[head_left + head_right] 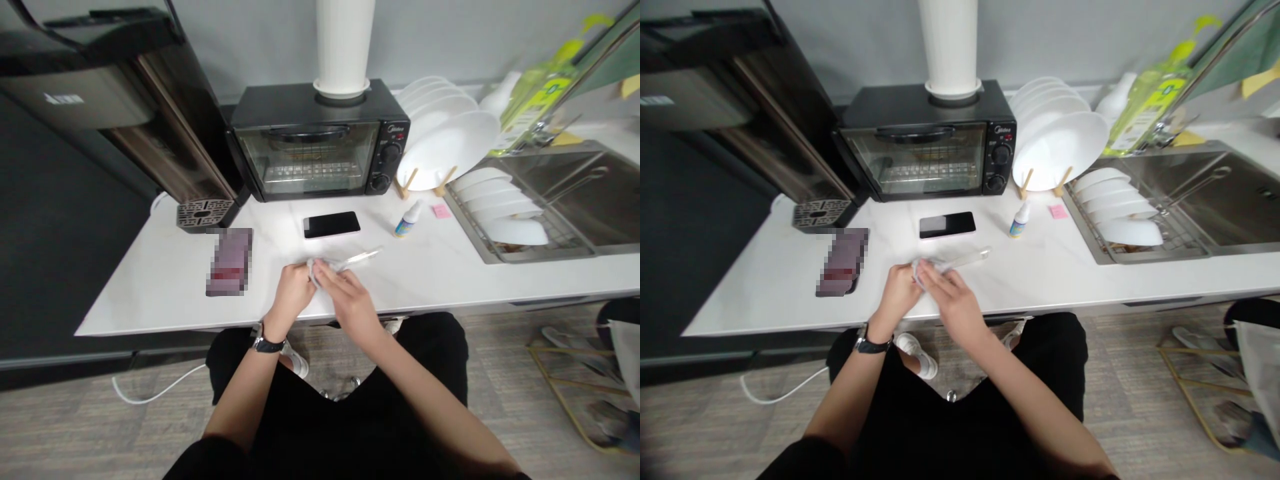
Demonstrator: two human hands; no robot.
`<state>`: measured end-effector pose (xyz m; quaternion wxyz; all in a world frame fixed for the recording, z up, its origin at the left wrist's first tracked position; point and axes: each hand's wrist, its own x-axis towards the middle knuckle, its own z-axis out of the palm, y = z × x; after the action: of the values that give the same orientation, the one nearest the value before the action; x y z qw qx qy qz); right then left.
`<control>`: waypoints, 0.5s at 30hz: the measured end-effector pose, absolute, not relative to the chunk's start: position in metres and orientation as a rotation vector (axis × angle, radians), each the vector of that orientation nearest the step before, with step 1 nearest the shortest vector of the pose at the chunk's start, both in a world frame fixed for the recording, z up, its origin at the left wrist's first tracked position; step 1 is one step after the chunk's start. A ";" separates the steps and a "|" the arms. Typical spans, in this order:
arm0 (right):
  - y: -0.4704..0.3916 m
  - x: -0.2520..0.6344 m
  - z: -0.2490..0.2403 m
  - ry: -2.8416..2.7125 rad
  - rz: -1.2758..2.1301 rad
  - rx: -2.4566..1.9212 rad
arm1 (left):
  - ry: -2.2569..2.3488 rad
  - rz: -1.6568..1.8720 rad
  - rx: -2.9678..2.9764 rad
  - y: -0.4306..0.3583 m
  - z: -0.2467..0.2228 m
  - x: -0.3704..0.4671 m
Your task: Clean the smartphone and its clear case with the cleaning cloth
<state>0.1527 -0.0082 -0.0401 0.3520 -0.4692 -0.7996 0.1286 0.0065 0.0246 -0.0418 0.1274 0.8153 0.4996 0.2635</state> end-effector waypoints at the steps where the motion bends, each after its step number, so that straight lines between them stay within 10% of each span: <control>1: -0.008 0.151 -0.040 -2.113 0.349 -1.174 | 1.458 0.764 2.374 0.024 -0.042 0.006; 15: 0.001 0.160 -0.040 -1.781 0.265 -1.350 | 1.397 0.775 2.368 0.025 -0.039 0.008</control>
<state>0.1600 0.0011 -0.0404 0.4311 -0.5412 -0.7141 0.1062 0.0077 0.0249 -0.0391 0.1422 0.8205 0.4842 0.2686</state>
